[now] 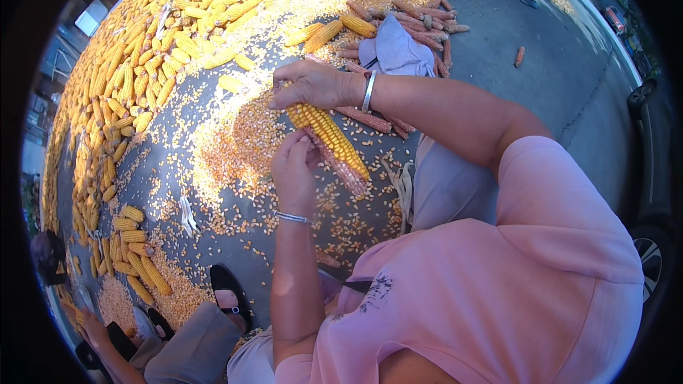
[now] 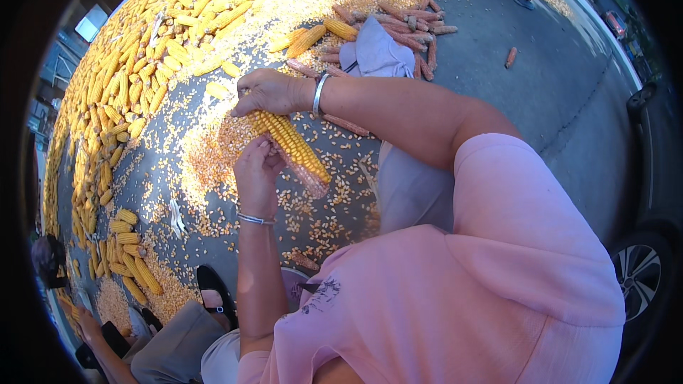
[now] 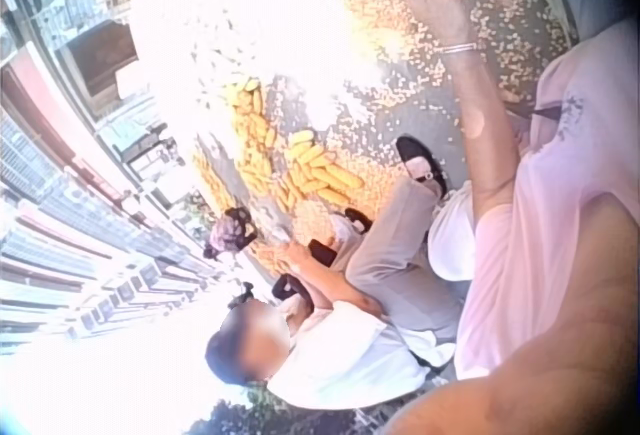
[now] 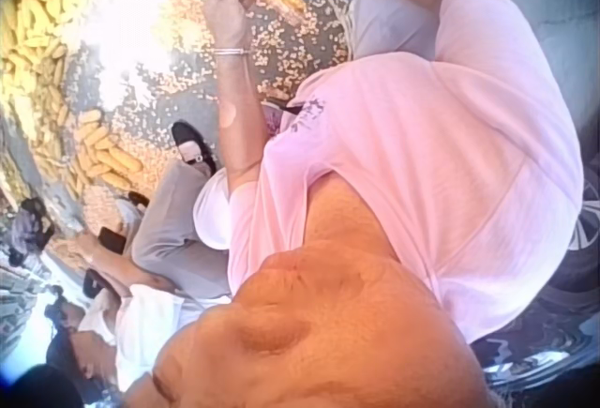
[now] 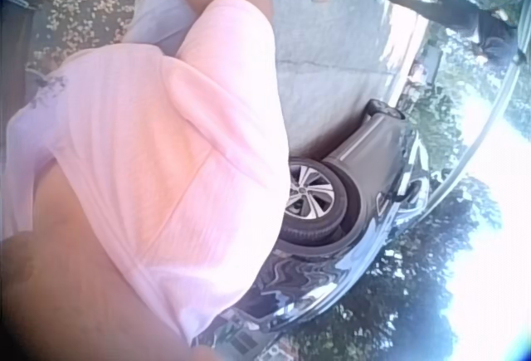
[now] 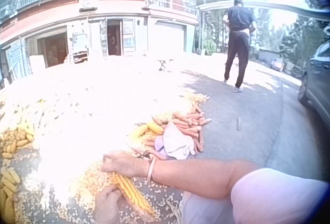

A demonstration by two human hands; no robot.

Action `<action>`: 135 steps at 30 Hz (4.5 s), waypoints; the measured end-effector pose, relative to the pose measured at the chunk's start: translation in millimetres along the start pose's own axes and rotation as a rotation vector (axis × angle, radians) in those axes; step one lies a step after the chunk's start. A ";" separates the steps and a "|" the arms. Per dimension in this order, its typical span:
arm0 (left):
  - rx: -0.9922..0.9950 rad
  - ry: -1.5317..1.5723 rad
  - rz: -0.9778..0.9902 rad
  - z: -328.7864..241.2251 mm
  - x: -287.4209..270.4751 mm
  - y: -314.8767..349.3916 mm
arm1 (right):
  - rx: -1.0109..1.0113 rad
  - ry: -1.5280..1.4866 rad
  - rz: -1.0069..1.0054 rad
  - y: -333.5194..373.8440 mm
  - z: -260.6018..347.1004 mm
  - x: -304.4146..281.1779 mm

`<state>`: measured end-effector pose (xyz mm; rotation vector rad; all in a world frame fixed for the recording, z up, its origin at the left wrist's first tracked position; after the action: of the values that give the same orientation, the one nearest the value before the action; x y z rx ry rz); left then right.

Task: The person sits on the ground and shucks corn cobs by hand, removing kernels and dropping them onto a large pile. The person handles multiple cobs one at a time, rotating them to remove kernels.

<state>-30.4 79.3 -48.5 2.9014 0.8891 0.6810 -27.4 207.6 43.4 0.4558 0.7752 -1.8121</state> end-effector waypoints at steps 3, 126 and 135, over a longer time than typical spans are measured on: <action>-0.039 0.075 -0.021 -8.2 2.8 2.2 | 0.051 -0.054 -0.003 2.3 4.4 -1.4; 0.160 -0.128 0.019 -9.8 10.6 8.8 | 0.125 0.179 -0.204 1.1 -28.5 -17.9; 0.101 -0.029 -0.150 -14.4 17.2 13.9 | 0.030 0.105 -0.207 -2.7 -60.9 -11.7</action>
<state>-16.3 75.6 -26.5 2.8829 1.1557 0.5973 -28.9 258.6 8.0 0.5093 0.8956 -2.0064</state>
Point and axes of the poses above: each hand's wrist, its own y-axis away from the middle knuckle, its own x-axis out of the palm, z = x × y, the point moved 9 cm from there along -y, towards the middle knuckle
